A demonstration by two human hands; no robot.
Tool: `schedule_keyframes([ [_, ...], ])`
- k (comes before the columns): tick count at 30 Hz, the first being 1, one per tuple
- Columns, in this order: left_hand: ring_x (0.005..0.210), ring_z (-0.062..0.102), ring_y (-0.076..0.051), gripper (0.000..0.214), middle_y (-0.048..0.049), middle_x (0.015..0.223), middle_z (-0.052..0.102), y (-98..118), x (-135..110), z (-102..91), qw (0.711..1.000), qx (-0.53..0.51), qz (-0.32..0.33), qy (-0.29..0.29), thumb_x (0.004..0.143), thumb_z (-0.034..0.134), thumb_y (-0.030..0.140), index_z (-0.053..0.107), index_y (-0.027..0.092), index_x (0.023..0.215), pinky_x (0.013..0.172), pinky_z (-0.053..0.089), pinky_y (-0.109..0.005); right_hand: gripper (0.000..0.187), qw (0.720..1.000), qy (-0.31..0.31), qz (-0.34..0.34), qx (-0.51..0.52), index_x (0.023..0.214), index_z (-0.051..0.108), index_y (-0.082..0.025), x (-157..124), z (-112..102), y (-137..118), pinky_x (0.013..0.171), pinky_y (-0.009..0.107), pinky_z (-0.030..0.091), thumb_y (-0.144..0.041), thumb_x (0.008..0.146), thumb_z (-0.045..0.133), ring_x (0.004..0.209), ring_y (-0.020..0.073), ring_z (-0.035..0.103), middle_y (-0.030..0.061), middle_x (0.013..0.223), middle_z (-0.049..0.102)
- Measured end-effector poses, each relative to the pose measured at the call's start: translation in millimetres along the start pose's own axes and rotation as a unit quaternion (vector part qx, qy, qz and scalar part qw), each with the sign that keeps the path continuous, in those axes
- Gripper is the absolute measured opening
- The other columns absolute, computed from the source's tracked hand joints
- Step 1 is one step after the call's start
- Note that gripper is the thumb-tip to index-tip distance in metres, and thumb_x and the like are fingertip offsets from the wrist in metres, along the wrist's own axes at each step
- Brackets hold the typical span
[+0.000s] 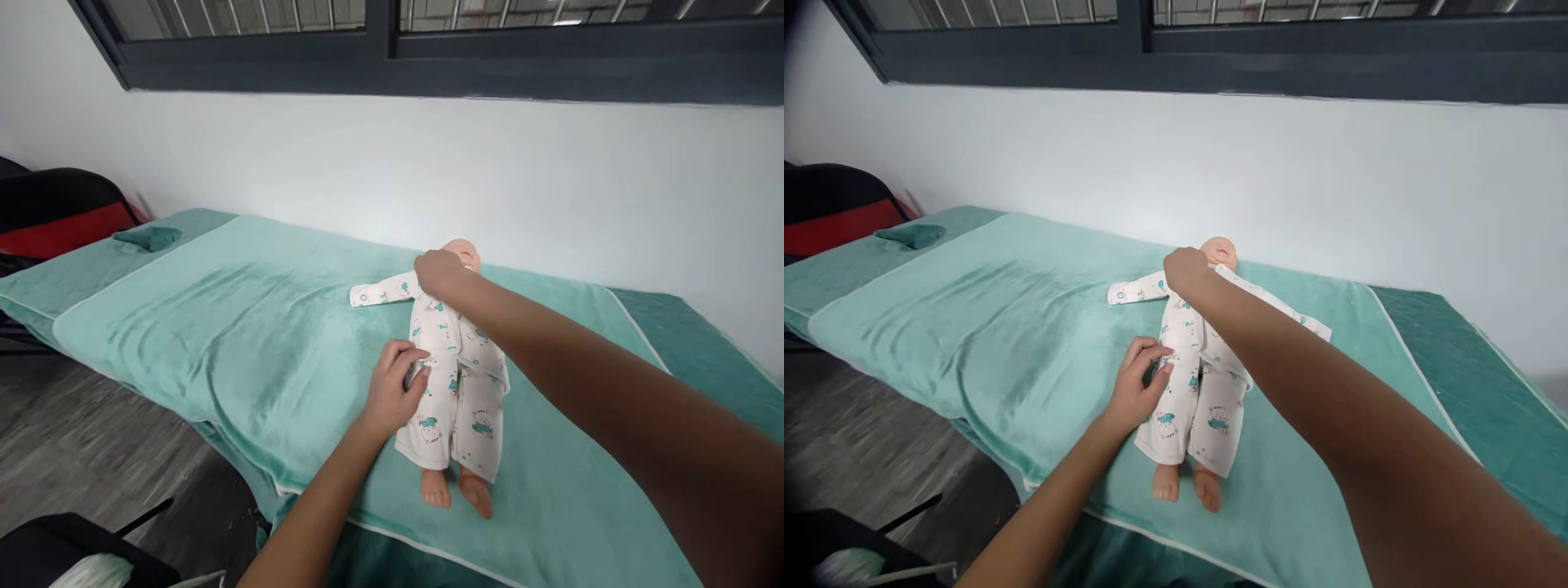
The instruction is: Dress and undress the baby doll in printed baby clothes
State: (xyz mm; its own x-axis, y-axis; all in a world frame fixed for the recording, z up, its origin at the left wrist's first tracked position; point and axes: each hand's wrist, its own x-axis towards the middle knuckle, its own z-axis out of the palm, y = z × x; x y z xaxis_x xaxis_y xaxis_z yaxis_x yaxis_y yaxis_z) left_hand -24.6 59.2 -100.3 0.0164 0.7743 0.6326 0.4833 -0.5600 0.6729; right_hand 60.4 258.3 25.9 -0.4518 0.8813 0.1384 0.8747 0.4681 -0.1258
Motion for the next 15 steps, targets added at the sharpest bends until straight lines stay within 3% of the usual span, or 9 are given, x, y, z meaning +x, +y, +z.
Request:
schedule_keyframes([
  [4,0.092,0.059,-0.017,0.016,-0.0069,0.099,0.060,1.0,-0.9,0.2,1.000,-0.021,0.017,-0.002,0.096,0.053,0.022,0.063,0.021,0.108,0.082,0.050,-0.032,0.018,0.995,-0.055,0.071,-0.039,0.088,0.075,-0.012,-4.1,-27.2,18.9,0.078,0.042,0.050,-0.010,0.070,0.074,0.094,0.0336,0.068,0.0166,0.090,0.072],
  [8,0.088,0.058,-0.016,0.015,-0.0057,0.096,0.061,1.3,-1.6,1.8,0.999,-0.034,0.006,0.027,0.094,0.055,0.021,0.063,0.020,0.107,0.078,0.049,-0.030,0.036,0.991,-0.046,0.121,-0.039,0.111,0.072,-0.015,-24.4,-49.5,43.0,0.076,0.034,0.049,-0.006,0.077,0.064,0.100,0.0287,0.066,0.0167,0.116,0.070],
  [12,0.086,0.058,-0.016,0.011,-0.0040,0.091,0.063,-0.1,4.1,-2.6,0.997,-0.048,-0.025,0.059,0.095,0.054,0.022,0.064,0.020,0.100,0.079,0.048,-0.030,0.037,0.986,-0.027,0.165,-0.021,0.118,0.069,-0.016,-48.3,-49.5,62.9,0.071,0.032,0.047,-0.010,0.083,0.059,0.094,0.0262,0.066,0.0151,0.116,0.069],
  [15,0.089,0.059,-0.016,0.011,-0.0038,0.094,0.065,-5.2,23.0,-8.2,0.996,-0.036,-0.044,0.065,0.095,0.055,0.024,0.066,0.021,0.097,0.081,0.048,-0.030,0.032,0.983,0.014,0.185,0.010,0.118,0.066,-0.017,-63.0,-41.7,74.9,0.069,0.032,0.046,-0.018,0.090,0.052,0.089,0.0251,0.066,0.0146,0.108,0.070],
])
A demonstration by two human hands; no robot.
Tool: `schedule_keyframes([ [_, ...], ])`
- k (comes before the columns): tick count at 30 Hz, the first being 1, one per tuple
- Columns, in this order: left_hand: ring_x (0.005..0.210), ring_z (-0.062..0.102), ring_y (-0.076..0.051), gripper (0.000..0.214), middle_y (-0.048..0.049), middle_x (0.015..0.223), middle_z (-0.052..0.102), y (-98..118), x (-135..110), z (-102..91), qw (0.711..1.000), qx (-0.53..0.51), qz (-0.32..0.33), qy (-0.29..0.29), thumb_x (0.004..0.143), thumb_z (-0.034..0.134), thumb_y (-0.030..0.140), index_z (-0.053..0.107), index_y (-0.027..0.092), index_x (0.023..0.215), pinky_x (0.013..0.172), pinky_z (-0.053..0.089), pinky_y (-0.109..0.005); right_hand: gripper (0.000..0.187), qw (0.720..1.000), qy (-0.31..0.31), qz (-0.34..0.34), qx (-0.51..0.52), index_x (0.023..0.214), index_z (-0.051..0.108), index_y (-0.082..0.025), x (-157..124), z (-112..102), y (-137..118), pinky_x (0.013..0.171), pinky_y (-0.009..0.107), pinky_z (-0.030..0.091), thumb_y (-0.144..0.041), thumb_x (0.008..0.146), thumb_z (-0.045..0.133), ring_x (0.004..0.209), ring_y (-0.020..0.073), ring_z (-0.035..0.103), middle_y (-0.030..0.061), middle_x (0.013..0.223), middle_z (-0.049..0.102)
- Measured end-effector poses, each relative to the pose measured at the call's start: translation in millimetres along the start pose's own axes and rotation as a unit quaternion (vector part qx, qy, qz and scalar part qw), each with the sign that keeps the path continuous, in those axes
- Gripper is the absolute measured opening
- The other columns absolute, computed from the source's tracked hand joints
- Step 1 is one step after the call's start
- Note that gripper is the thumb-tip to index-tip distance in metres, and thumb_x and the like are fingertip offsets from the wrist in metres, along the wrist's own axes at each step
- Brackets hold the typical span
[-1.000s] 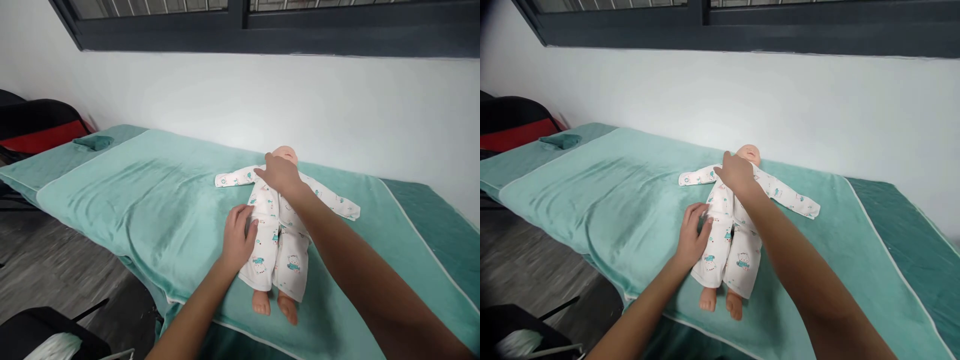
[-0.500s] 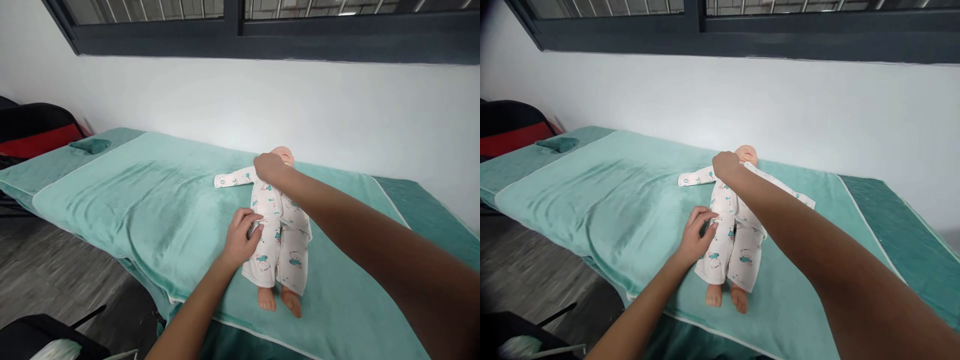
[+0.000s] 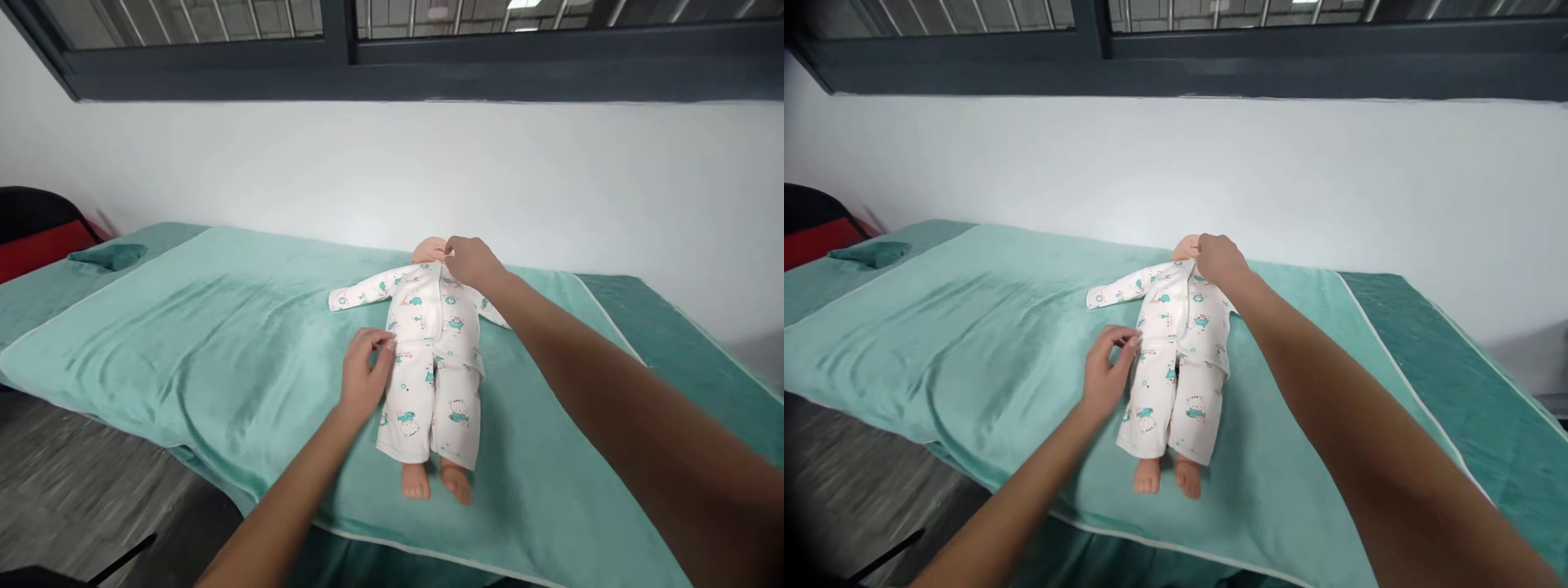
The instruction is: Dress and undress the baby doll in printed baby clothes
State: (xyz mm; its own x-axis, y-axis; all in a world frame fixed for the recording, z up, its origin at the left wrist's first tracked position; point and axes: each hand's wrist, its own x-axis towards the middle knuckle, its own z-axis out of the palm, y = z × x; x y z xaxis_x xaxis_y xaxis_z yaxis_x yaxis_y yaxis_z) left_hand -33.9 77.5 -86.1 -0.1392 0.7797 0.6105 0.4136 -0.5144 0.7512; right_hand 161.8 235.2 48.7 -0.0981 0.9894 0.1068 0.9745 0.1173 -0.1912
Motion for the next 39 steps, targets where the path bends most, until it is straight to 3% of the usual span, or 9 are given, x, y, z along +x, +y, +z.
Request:
schedule_keyframes([
  [3,0.095,0.061,-0.017,0.014,-0.0047,0.100,0.068,-5.0,40.3,8.2,1.000,0.005,-0.012,0.014,0.093,0.055,0.024,0.068,0.021,0.099,0.082,0.049,-0.029,0.024,0.998,0.021,0.011,0.055,0.105,0.067,-0.017,-9.6,11.4,8.7,0.069,0.033,0.045,-0.032,0.093,0.051,0.089,0.0266,0.066,0.0135,0.098,0.071],
  [6,0.097,0.063,-0.017,0.020,-0.0067,0.106,0.070,-10.4,95.0,33.9,0.999,-0.006,-0.052,0.010,0.092,0.054,0.024,0.069,0.019,0.104,0.083,0.049,-0.028,0.040,0.994,0.021,0.043,0.094,0.101,0.063,-0.017,-19.0,26.2,4.5,0.071,0.035,0.045,-0.054,0.088,0.058,0.092,0.0301,0.065,0.0137,0.095,0.071],
  [9,0.091,0.065,-0.018,0.020,-0.0077,0.102,0.073,-15.4,145.0,67.5,0.993,0.028,-0.092,-0.062,0.088,0.056,0.023,0.072,0.017,0.099,0.087,0.049,-0.030,0.049,0.988,0.030,0.078,0.130,0.107,0.058,-0.017,-22.9,39.5,-6.5,0.070,0.036,0.045,-0.061,0.085,0.057,0.090,0.0311,0.066,0.0144,0.097,0.071],
  [12,0.087,0.066,-0.021,0.020,-0.0058,0.092,0.075,-19.8,173.3,92.9,0.976,0.089,-0.135,-0.145,0.087,0.054,0.027,0.073,0.020,0.084,0.082,0.047,-0.032,0.035,0.986,0.028,0.089,0.138,0.103,0.057,-0.019,-15.9,46.9,-11.3,0.067,0.036,0.044,-0.050,0.087,0.053,0.090,0.0318,0.066,0.0144,0.097,0.070],
  [19,0.081,0.065,-0.020,0.021,-0.0024,0.084,0.073,-22.6,176.0,104.3,0.968,0.040,-0.178,-0.172,0.086,0.054,0.035,0.067,0.022,0.075,0.076,0.046,-0.031,0.020,0.980,0.029,0.070,0.183,0.072,0.048,-0.024,6.5,54.8,2.6,0.064,0.034,0.039,-0.038,0.085,0.050,0.081,0.0268,0.062,0.0090,0.081,0.068],
  [27,0.081,0.061,-0.020,0.015,-0.0044,0.089,0.071,-18.1,174.0,102.5,0.970,0.073,-0.173,-0.157,0.091,0.052,0.026,0.059,0.021,0.078,0.077,0.043,-0.032,0.020,0.969,0.031,0.073,0.234,0.084,0.048,-0.023,-3.5,49.8,-0.8,0.070,0.032,0.043,-0.038,0.078,0.061,0.086,0.0237,0.062,0.0094,0.098,0.070],
  [31,0.081,0.057,-0.018,0.017,-0.0032,0.086,0.065,-24.0,173.7,101.7,0.977,0.029,-0.183,-0.103,0.094,0.048,0.025,0.053,0.021,0.079,0.074,0.041,-0.030,0.016,0.963,0.012,0.079,0.256,0.081,0.050,-0.024,-1.8,48.3,4.3,0.068,0.031,0.043,-0.035,0.075,0.060,0.082,0.0220,0.062,0.0050,0.090,0.069],
  [35,0.081,0.056,-0.016,0.015,-0.0017,0.085,0.062,-27.0,172.7,102.2,0.980,-0.023,-0.185,-0.065,0.095,0.049,0.025,0.053,0.020,0.081,0.075,0.040,-0.028,0.016,0.978,0.029,0.073,0.195,0.075,0.050,-0.024,7.2,53.3,3.5,0.069,0.033,0.042,-0.038,0.080,0.056,0.080,0.0240,0.061,0.0068,0.083,0.068],
  [39,0.082,0.056,-0.016,0.014,-0.0018,0.084,0.062,-29.6,172.3,104.0,0.981,-0.038,-0.181,-0.050,0.095,0.049,0.025,0.055,0.019,0.083,0.075,0.042,-0.028,0.025,0.989,-0.005,0.054,0.140,0.069,0.050,-0.024,18.5,52.7,-0.4,0.067,0.035,0.042,-0.044,0.083,0.056,0.080,0.0267,0.062,0.0111,0.080,0.067],
])
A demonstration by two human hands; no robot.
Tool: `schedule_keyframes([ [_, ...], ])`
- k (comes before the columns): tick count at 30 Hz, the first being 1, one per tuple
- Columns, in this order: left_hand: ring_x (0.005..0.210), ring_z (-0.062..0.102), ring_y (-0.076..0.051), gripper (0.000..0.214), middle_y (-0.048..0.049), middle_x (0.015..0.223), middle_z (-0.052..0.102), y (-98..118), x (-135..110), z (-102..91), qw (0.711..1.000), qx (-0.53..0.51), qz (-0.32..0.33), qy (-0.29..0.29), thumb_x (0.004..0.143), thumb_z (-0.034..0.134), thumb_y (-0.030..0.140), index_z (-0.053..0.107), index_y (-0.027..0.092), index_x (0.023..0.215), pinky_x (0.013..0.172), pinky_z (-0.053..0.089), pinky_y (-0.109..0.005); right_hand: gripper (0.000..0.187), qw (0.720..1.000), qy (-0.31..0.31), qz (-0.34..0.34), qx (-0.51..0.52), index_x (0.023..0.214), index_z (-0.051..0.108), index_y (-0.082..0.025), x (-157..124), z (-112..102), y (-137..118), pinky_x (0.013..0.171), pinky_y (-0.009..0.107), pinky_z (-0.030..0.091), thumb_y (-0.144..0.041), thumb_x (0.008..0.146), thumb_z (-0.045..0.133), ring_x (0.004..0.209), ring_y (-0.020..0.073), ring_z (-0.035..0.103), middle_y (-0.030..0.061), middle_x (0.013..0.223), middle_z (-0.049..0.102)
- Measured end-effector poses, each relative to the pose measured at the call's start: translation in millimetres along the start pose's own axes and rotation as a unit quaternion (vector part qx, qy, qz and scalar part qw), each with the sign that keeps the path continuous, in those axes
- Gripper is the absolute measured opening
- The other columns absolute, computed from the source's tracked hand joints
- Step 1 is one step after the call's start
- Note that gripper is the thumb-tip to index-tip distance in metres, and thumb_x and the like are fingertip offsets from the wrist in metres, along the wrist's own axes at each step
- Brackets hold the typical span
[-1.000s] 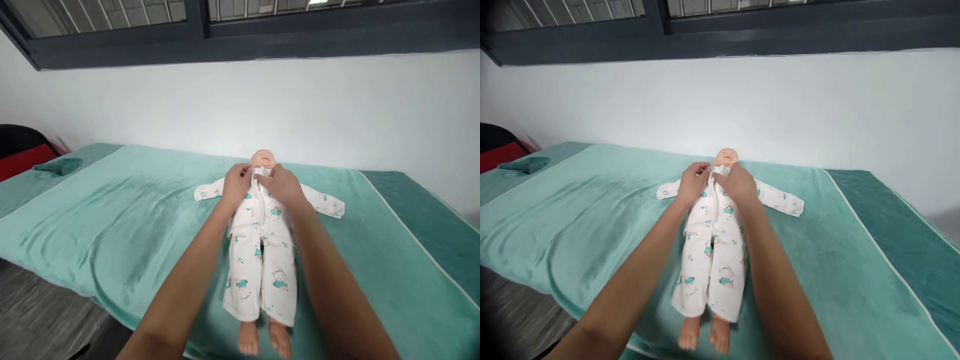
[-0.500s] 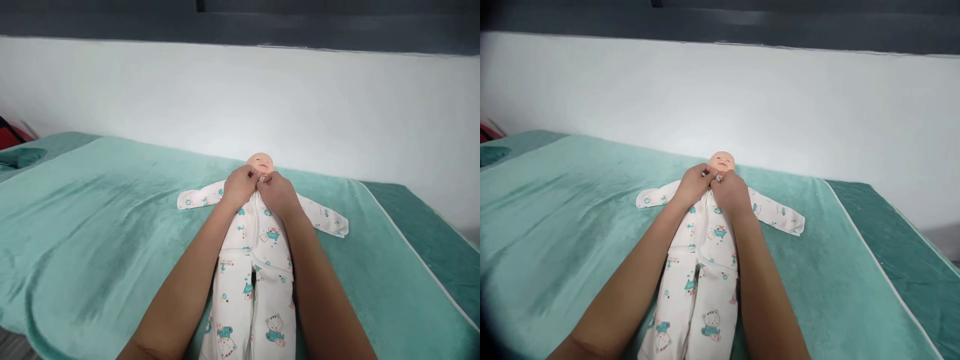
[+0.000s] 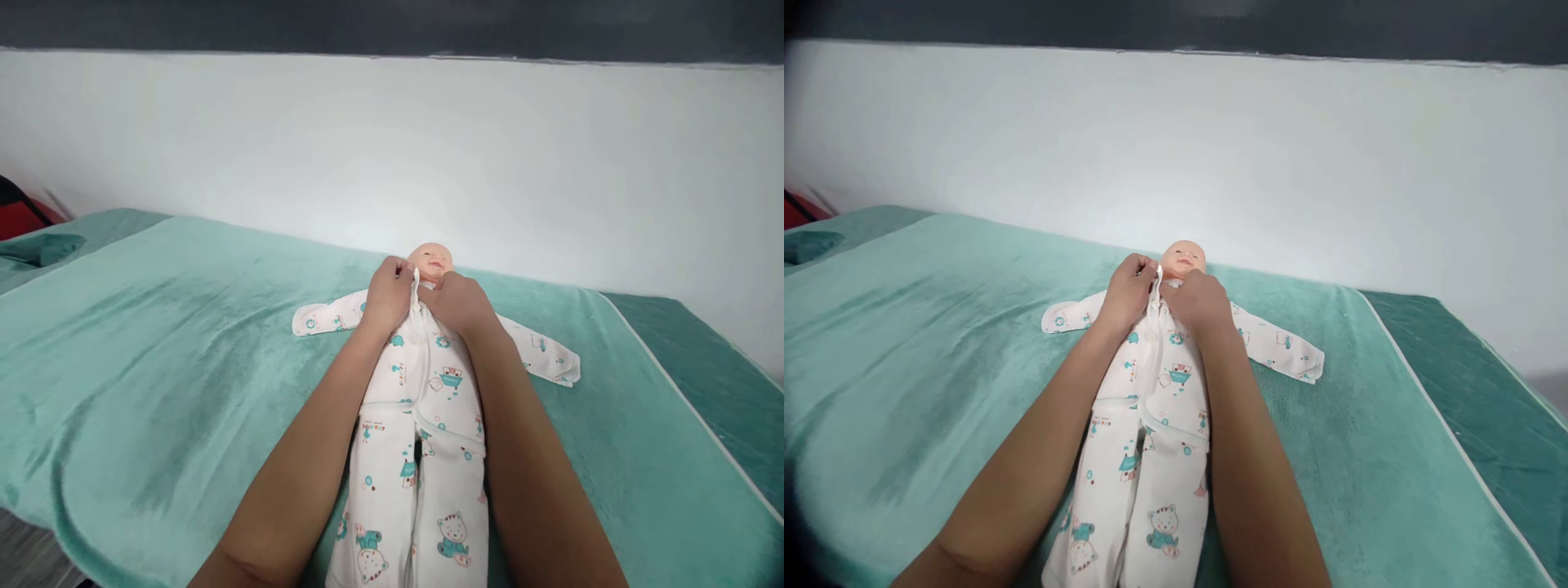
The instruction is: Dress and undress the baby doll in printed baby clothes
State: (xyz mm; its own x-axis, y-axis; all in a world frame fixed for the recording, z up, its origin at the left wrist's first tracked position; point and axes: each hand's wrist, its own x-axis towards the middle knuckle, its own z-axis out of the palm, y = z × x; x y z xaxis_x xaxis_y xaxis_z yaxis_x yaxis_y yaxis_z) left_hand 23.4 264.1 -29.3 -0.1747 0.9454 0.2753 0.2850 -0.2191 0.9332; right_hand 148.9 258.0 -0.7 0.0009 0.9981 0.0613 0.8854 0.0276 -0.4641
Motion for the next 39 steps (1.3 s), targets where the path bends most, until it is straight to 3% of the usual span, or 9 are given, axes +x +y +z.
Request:
schedule_keyframes([
  [4,0.081,0.057,-0.015,0.014,-0.0015,0.083,0.064,-2.8,0.4,-0.7,1.000,-0.003,-0.001,-0.001,0.095,0.050,0.026,0.055,0.020,0.084,0.075,0.043,-0.028,0.031,1.000,0.005,-0.015,0.007,0.057,0.044,-0.024,3.1,-4.1,3.6,0.063,0.033,0.039,-0.036,0.083,0.055,0.071,0.0229,0.058,0.0077,0.067,0.061],
  [7,0.080,0.058,-0.015,0.015,-0.0010,0.081,0.065,-1.3,-1.0,-1.7,1.000,-0.005,0.006,-0.024,0.094,0.051,0.027,0.057,0.019,0.082,0.075,0.043,-0.028,0.031,0.990,0.038,-0.007,0.138,0.054,0.044,-0.023,0.3,-2.3,13.0,0.057,0.030,0.035,-0.032,0.082,0.056,0.061,0.0164,0.050,0.0017,0.060,0.056],
  [10,0.077,0.059,-0.015,0.017,-0.0011,0.080,0.067,3.4,-2.9,-1.0,0.999,-0.005,0.012,-0.045,0.092,0.053,0.028,0.059,0.019,0.079,0.074,0.043,-0.029,0.023,0.945,0.047,0.008,0.324,0.063,0.055,-0.022,-3.0,2.6,20.2,0.053,0.027,0.036,-0.036,0.080,0.060,0.054,0.0125,0.046,-0.0020,0.058,0.056],
  [12,0.077,0.060,-0.015,0.017,-0.0015,0.081,0.069,7.0,-3.5,0.7,0.998,0.000,0.011,-0.056,0.092,0.053,0.027,0.060,0.019,0.079,0.074,0.043,-0.029,0.018,0.919,0.046,0.019,0.392,0.069,0.060,-0.021,-4.6,5.0,21.2,0.053,0.025,0.038,-0.037,0.078,0.064,0.052,0.0112,0.046,-0.0032,0.056,0.056],
  [17,0.077,0.062,-0.015,0.012,-0.0023,0.083,0.071,10.4,-1.5,4.8,0.997,0.015,0.023,-0.074,0.089,0.057,0.024,0.062,0.018,0.079,0.075,0.044,-0.030,0.014,0.891,0.056,0.033,0.450,0.070,0.061,-0.019,-6.4,6.7,19.3,0.051,0.023,0.039,-0.033,0.074,0.066,0.049,0.0093,0.046,-0.0043,0.055,0.055],
  [26,0.079,0.066,-0.015,0.003,-0.0024,0.083,0.073,5.4,-0.8,4.4,0.995,-0.050,0.003,-0.081,0.083,0.063,0.020,0.064,0.019,0.080,0.075,0.049,-0.029,0.017,0.838,0.037,0.007,0.544,0.074,0.069,-0.018,-8.0,11.8,29.8,0.055,0.023,0.041,-0.033,0.069,0.075,0.052,0.0079,0.047,-0.0059,0.056,0.053],
  [31,0.080,0.067,-0.015,0.004,-0.0026,0.084,0.073,6.6,-2.6,3.3,0.994,-0.055,0.000,-0.092,0.083,0.064,0.021,0.064,0.018,0.080,0.076,0.049,-0.029,0.019,0.842,0.050,0.022,0.537,0.076,0.069,-0.019,-11.2,11.4,28.5,0.054,0.024,0.041,-0.035,0.068,0.075,0.052,0.0084,0.047,-0.0062,0.056,0.053],
  [39,0.075,0.065,-0.014,0.005,-0.0027,0.081,0.072,1.8,-0.1,2.5,0.994,-0.060,0.009,-0.093,0.082,0.065,0.022,0.066,0.018,0.081,0.072,0.049,-0.028,0.020,0.902,0.054,0.018,0.428,0.079,0.070,-0.017,-20.6,0.7,17.8,0.055,0.023,0.042,-0.037,0.075,0.072,0.052,0.0088,0.048,-0.0042,0.057,0.058],
])
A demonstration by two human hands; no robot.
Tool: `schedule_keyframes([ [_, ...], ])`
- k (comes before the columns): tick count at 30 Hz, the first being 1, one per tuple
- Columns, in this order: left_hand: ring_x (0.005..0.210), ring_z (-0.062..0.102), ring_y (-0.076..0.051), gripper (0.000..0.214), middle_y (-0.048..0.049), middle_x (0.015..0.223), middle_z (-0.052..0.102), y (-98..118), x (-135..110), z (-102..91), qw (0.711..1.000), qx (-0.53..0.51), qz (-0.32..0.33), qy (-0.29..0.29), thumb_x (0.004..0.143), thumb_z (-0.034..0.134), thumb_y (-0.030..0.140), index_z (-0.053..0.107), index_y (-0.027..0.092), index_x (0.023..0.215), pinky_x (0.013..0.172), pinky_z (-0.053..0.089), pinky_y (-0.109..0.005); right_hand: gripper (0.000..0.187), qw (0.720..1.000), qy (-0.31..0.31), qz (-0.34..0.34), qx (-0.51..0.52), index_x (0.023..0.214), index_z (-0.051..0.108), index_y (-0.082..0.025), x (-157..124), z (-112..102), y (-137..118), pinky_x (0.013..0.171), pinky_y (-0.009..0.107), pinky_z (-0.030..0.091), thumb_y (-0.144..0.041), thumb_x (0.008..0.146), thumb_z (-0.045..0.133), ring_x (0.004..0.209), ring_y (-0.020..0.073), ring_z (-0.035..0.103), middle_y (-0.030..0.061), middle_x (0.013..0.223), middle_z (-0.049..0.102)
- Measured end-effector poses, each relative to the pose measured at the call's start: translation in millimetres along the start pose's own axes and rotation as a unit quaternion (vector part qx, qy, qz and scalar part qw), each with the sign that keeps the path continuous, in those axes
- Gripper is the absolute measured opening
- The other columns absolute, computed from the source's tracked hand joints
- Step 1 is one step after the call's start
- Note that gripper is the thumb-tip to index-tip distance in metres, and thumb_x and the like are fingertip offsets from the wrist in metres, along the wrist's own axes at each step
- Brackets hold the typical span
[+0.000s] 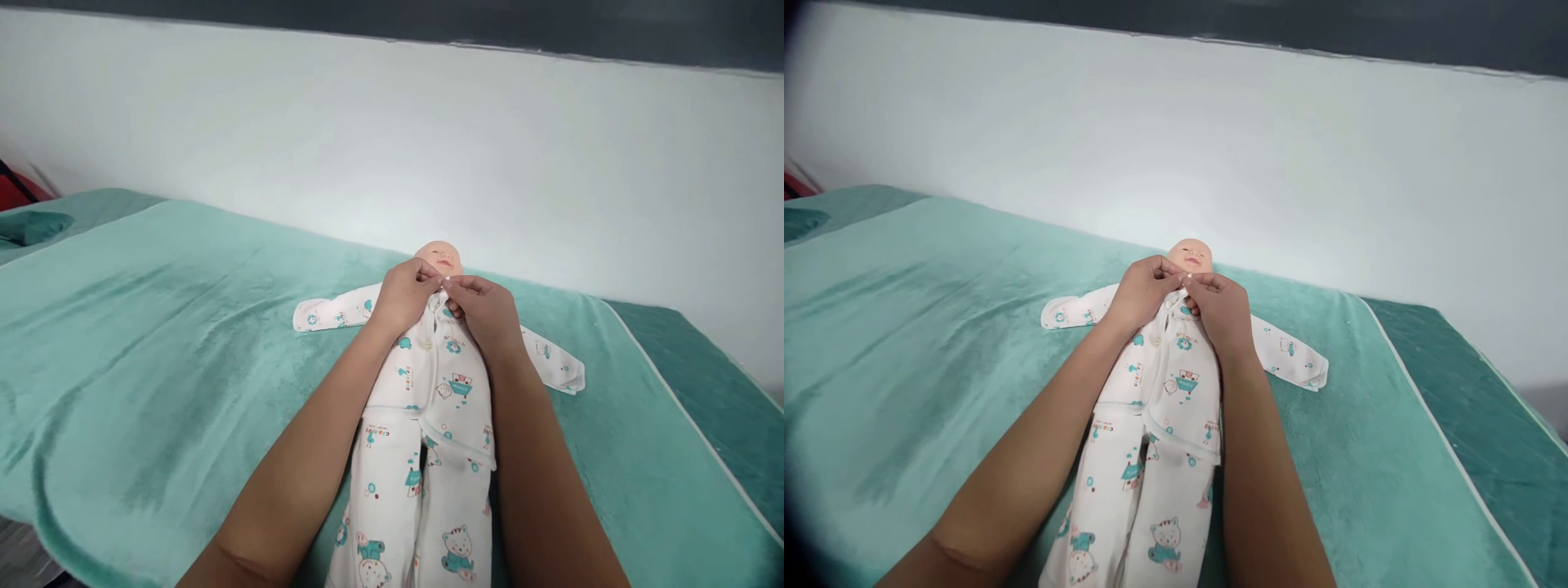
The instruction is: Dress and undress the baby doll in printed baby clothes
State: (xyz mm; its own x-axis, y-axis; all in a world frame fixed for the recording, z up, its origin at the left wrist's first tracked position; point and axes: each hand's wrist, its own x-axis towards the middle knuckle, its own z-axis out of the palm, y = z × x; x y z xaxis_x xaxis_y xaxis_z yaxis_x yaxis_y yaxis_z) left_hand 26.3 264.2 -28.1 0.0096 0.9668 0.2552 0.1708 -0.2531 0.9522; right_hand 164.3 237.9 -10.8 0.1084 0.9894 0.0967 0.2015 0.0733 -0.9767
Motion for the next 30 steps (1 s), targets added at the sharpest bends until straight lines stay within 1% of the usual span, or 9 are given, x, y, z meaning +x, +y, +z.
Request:
schedule_keyframes([
  [3,0.076,0.066,-0.014,0.005,-0.0027,0.081,0.073,1.8,-0.5,-1.0,1.000,0.002,-0.007,0.004,0.082,0.064,0.021,0.066,0.018,0.080,0.072,0.049,-0.028,0.021,0.998,-0.006,-0.004,-0.061,0.085,0.069,-0.018,-3.2,1.0,-6.7,0.056,0.025,0.041,-0.036,0.075,0.072,0.053,0.0105,0.050,-0.0033,0.059,0.061],
  [7,0.074,0.066,-0.015,0.019,-0.0031,0.079,0.073,2.8,-2.1,-2.1,1.000,-0.008,-0.008,-0.004,0.086,0.062,0.035,0.066,0.018,0.080,0.070,0.049,-0.028,0.018,0.988,-0.013,-0.015,-0.155,0.089,0.066,-0.019,-5.8,3.9,-14.0,0.059,0.027,0.042,-0.031,0.075,0.069,0.057,0.0134,0.052,-0.0027,0.064,0.063],
  [10,0.079,0.067,-0.017,0.020,-0.0046,0.085,0.074,3.3,-3.4,-2.8,1.000,-0.021,-0.015,-0.015,0.081,0.069,0.038,0.067,0.018,0.083,0.070,0.049,-0.028,0.014,0.976,-0.016,-0.027,-0.215,0.087,0.064,-0.021,-7.6,6.5,-17.2,0.061,0.028,0.043,-0.028,0.076,0.066,0.063,0.0164,0.056,-0.0016,0.067,0.065],
  [13,0.079,0.067,-0.018,0.019,-0.0053,0.086,0.074,5.7,-4.7,-3.7,0.997,-0.048,-0.050,-0.022,0.075,0.075,0.032,0.067,0.018,0.087,0.070,0.049,-0.029,0.013,0.969,-0.013,-0.042,-0.243,0.088,0.061,-0.023,-9.0,8.6,-17.9,0.063,0.029,0.043,-0.025,0.075,0.064,0.067,0.0180,0.059,-0.0010,0.070,0.067],
  [18,0.075,0.068,-0.016,0.017,-0.0041,0.086,0.074,11.0,-7.1,-7.1,0.978,-0.170,-0.117,-0.032,0.073,0.070,0.014,0.066,0.018,0.089,0.073,0.052,-0.029,0.024,0.965,-0.011,-0.060,-0.255,0.098,0.060,-0.022,-9.1,10.1,-16.8,0.067,0.030,0.044,-0.028,0.076,0.068,0.076,0.0201,0.064,0.0001,0.076,0.070],
  [20,0.073,0.067,-0.014,0.018,-0.0035,0.083,0.073,11.9,-8.0,-8.8,0.971,-0.201,-0.122,-0.036,0.072,0.068,0.010,0.066,0.017,0.089,0.072,0.052,-0.029,0.032,0.966,-0.015,-0.062,-0.249,0.106,0.059,-0.021,-8.7,10.0,-15.7,0.071,0.031,0.046,-0.028,0.076,0.069,0.081,0.0210,0.065,0.0008,0.079,0.072],
  [23,0.073,0.067,-0.014,0.017,-0.0045,0.085,0.073,11.2,-8.6,-10.3,0.967,-0.226,-0.108,-0.048,0.073,0.066,0.007,0.066,0.016,0.087,0.072,0.052,-0.028,0.043,0.967,-0.022,-0.066,-0.244,0.117,0.058,-0.020,-8.9,8.9,-13.0,0.075,0.033,0.047,-0.029,0.076,0.070,0.084,0.0216,0.067,0.0014,0.082,0.073],
  [26,0.073,0.066,-0.014,0.014,-0.0054,0.087,0.072,8.5,-7.7,-9.4,0.971,-0.210,-0.103,-0.048,0.074,0.066,0.008,0.066,0.016,0.086,0.072,0.052,-0.029,0.047,0.968,-0.030,-0.072,-0.239,0.123,0.057,-0.020,-12.9,7.1,-11.6,0.076,0.033,0.047,-0.031,0.079,0.068,0.082,0.0203,0.067,0.0012,0.085,0.073],
  [30,0.068,0.060,-0.012,0.020,-0.0016,0.079,0.064,5.6,-7.1,-6.4,0.987,-0.131,-0.089,-0.020,0.072,0.062,0.004,0.066,0.016,0.087,0.067,0.048,-0.027,0.048,0.971,-0.044,-0.061,-0.227,0.128,0.054,-0.022,-29.4,5.7,-15.3,0.073,0.033,0.048,-0.035,0.083,0.064,0.081,0.0191,0.066,0.0031,0.097,0.073],
])
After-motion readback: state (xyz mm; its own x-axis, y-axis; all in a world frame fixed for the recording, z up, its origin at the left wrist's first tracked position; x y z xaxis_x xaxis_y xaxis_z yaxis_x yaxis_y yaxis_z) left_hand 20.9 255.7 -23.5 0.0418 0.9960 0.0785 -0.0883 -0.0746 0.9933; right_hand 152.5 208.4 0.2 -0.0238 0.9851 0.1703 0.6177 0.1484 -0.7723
